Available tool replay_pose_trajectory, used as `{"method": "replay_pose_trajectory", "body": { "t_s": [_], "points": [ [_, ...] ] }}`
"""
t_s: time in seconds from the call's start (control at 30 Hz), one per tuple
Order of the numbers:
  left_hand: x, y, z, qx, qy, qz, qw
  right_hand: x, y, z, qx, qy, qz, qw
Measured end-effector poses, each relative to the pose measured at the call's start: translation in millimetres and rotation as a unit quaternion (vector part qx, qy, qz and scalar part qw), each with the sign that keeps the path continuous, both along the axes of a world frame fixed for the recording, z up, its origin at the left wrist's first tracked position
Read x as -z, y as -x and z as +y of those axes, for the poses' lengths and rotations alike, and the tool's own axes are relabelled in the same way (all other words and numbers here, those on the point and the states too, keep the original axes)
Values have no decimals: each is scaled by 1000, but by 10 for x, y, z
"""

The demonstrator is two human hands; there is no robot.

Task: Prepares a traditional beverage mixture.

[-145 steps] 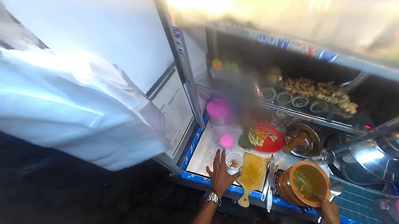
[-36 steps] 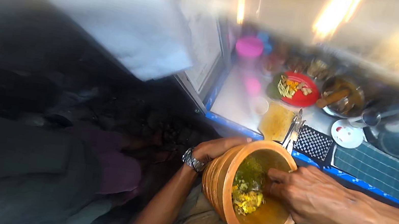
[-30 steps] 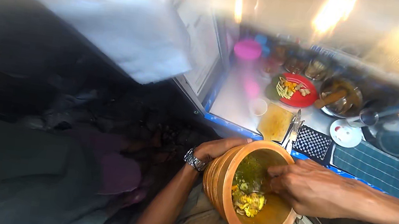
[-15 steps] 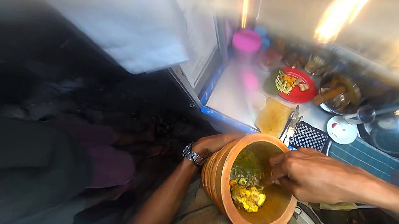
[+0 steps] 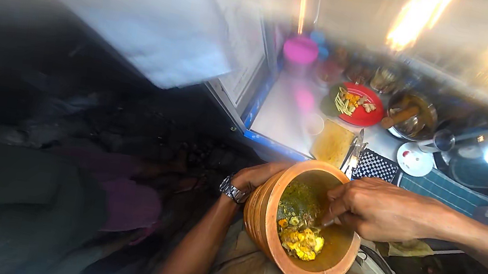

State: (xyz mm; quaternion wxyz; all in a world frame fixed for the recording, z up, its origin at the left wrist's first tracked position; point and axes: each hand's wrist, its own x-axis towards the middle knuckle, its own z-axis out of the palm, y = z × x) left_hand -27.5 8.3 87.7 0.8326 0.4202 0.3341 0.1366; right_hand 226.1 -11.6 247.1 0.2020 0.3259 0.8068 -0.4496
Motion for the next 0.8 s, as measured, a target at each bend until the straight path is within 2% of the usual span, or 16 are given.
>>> {"method": "replay_pose_trajectory", "body": {
  "t_s": [0.13,0.27,0.37,0.6,0.8],
  "points": [
    [-31,11,-10,-5,-7,-6,1000,-19,0,-10,-7,-21,2,1000],
    [-300,6,-52,-35,-4,22,999,-31,4,-15,-29,-39,10,999],
    [-341,0,-25,-21,-8,17,1000,-40,8,-7,-51,-63,24,996],
    [-241,26,20,-6,-42,38,998,-7,-18,6,-80,-89,63,991],
    [-204,59,-18,-15,-28,42,999,108,-37,3,-84,-87,82,989]
  ]
}}
